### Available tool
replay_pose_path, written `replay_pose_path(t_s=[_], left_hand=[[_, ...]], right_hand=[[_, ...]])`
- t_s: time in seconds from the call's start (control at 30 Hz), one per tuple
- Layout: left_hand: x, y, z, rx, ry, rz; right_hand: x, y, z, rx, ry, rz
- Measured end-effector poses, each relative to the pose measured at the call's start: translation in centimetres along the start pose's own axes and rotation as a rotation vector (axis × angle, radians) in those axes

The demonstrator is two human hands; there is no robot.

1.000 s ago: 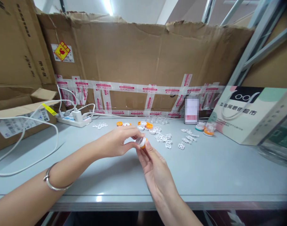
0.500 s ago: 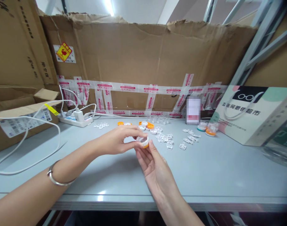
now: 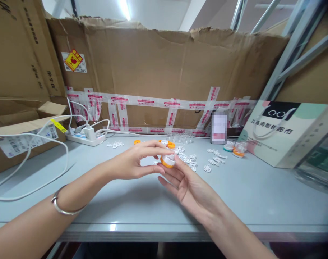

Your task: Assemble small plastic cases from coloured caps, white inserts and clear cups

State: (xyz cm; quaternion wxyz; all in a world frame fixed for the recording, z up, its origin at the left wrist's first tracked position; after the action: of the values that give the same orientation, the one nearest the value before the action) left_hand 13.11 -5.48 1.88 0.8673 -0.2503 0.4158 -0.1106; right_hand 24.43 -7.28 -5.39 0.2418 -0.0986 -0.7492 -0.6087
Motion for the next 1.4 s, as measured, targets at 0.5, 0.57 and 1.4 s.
replay_pose_path(t_s=[0.5, 0.57, 1.4], left_hand=[[-0.9, -0.6, -0.1, 0.097, -0.261, 0.178], [-0.9, -0.7, -0.2, 0.122, -0.289, 0.19], [0.0, 3.3, -0.2, -0.13, -0.527, 0.042]], right_hand=[[0.7, 3.5, 0.9, -0.159, 0.235, -0.514], [0.4, 4.1, 1.2, -0.242, 0.17, -0.592], [-1.1, 1.3, 4.5, -0.18, 0.025, 0.035]])
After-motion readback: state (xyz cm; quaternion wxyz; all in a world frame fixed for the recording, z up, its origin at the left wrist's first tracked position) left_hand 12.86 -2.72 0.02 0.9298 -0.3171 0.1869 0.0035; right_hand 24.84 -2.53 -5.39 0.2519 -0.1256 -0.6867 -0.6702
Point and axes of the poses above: each hand's wrist, its own z-axis towards the middle knuckle, its own x-axis out of the palm, y = z × x, the point moved 6 cm from there along z, towards the middle knuckle, and after that the axes turned 12 degrees about -z, right-handed, at the moved point
